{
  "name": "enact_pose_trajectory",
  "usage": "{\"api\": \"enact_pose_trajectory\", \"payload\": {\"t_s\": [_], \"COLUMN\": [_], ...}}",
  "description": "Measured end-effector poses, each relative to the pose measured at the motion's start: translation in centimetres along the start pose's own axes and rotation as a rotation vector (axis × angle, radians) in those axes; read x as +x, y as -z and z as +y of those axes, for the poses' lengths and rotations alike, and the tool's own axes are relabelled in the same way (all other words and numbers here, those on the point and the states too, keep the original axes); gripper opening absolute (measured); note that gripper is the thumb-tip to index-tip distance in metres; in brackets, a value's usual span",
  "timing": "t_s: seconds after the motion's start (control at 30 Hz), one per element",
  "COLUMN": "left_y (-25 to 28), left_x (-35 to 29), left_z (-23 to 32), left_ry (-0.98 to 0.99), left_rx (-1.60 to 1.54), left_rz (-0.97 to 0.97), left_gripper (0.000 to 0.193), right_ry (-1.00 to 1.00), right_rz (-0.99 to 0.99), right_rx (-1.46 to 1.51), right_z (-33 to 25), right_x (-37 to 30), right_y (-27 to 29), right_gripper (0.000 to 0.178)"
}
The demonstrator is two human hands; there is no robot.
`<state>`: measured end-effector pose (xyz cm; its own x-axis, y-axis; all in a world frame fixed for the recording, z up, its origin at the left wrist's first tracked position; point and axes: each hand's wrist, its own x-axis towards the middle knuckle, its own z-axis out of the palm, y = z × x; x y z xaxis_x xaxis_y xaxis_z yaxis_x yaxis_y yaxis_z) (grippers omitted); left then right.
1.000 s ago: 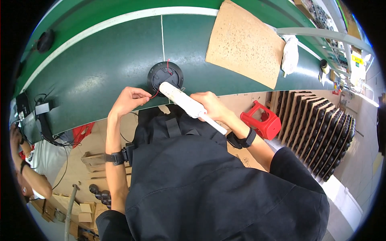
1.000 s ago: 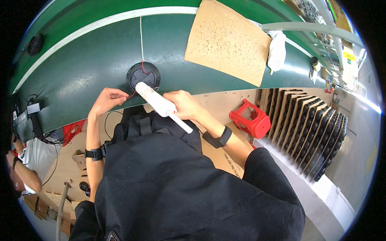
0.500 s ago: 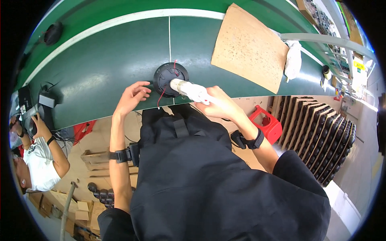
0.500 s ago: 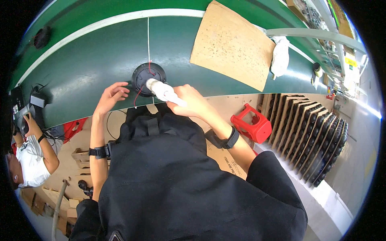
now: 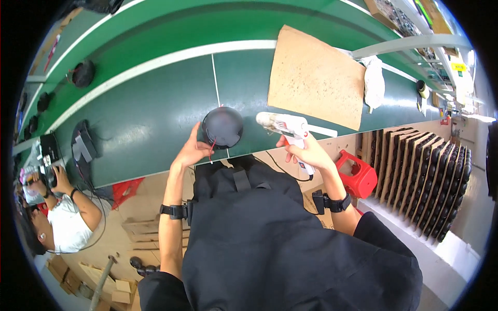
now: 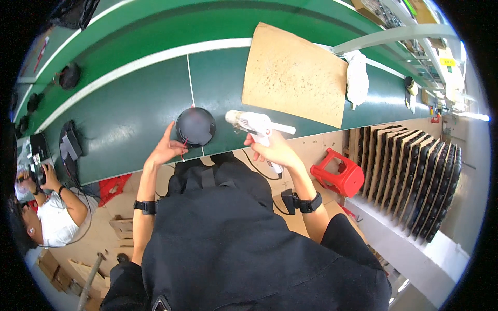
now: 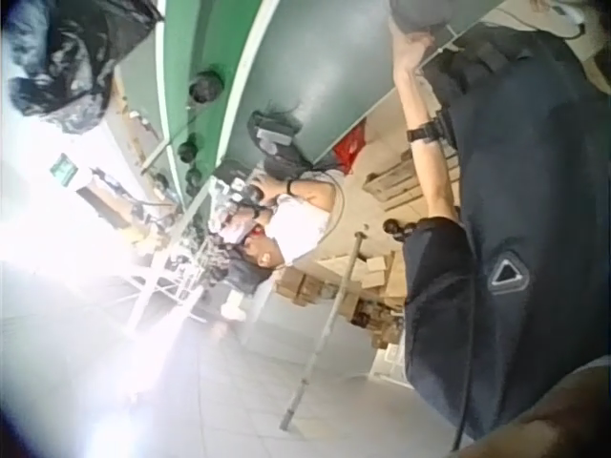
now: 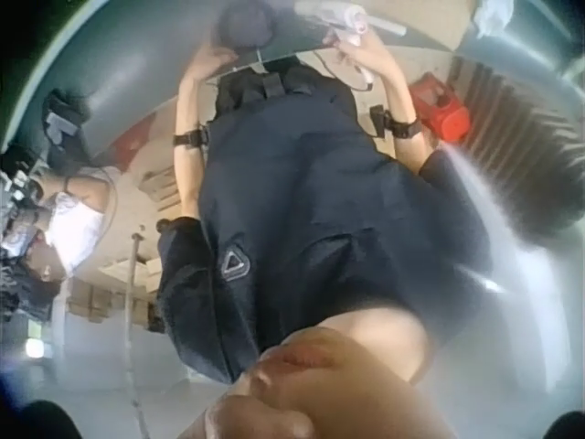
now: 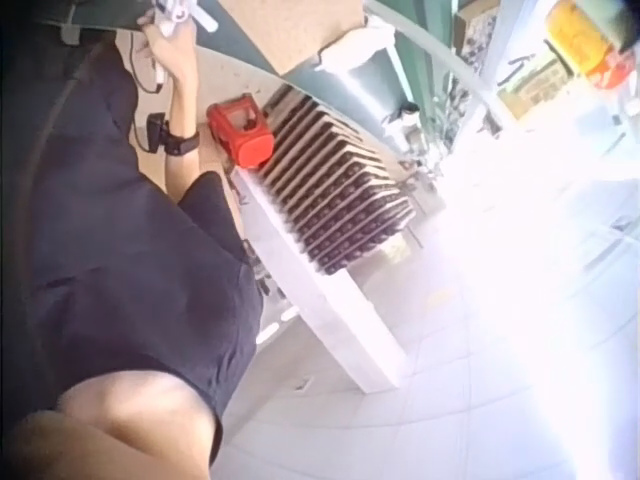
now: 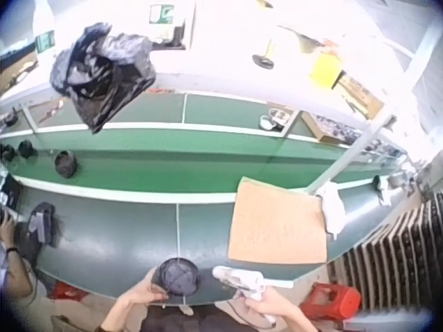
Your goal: Applying hot glue to electronic components and organizing them into boxes at an assembly line.
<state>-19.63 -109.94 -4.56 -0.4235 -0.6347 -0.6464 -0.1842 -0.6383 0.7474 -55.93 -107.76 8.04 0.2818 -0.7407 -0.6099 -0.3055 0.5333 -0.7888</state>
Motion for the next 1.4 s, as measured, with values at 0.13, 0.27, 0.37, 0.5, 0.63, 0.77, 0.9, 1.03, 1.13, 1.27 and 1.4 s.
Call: {"api": "enact_pose_trajectory", "payload": {"t_s": [0.13,0.27,0.37,0.5,0.63,0.77,0.9,1.03,1.13,1.27,1.4], "left_y": [-1.2,-2.8,-3.3,0.9,5.0,9.5,14.9,23.2,29.8,37.3,45.4], "left_x": [2.7,5.4,6.3,4.4,0.7,-1.8,-3.0,-4.2,-3.5,-0.7,1.2], "left_z": [0.3,0.0,0.3,-0.7,-1.4,-4.2,-4.3,-1.8,2.4,8.2,8.4], "left_ry": [0.049,-0.231,-0.229,-0.141,0.221,0.126,-0.034,-0.033,-0.048,-0.057,-0.156], "left_rx": [-0.137,-0.026,0.686,1.001,0.961,0.974,0.648,0.643,0.711,0.711,0.649], "left_rz": [0.006,0.105,0.249,0.477,0.684,0.620,0.596,0.745,0.905,1.047,1.171], "left_gripper": [0.105,0.110,0.117,0.115,0.117,0.109,0.104,0.098,0.092,0.088,0.088], "right_ry": [0.004,-0.007,-0.057,-0.070,-0.114,-0.144,-0.152,-0.237,-0.311,-0.405,-0.427], "right_rz": [0.094,0.226,0.289,0.322,0.320,0.347,0.376,0.373,0.388,0.459,0.462], "right_rx": [0.265,0.201,0.134,0.365,0.322,0.231,0.187,0.148,0.115,0.088,0.061], "right_z": [1.3,2.8,3.7,5.0,5.1,4.9,4.7,3.0,2.0,1.7,0.5], "right_x": [-2.0,-2.5,-2.4,-1.1,0.4,3.2,5.2,6.4,6.6,6.4,7.8], "right_y": [1.9,3.0,4.1,4.5,5.5,5.0,4.8,5.2,5.4,5.1,4.2], "right_gripper": [0.047,0.058,0.048,0.032,0.029,0.029,0.026,0.024,0.023,0.022,0.018]}}
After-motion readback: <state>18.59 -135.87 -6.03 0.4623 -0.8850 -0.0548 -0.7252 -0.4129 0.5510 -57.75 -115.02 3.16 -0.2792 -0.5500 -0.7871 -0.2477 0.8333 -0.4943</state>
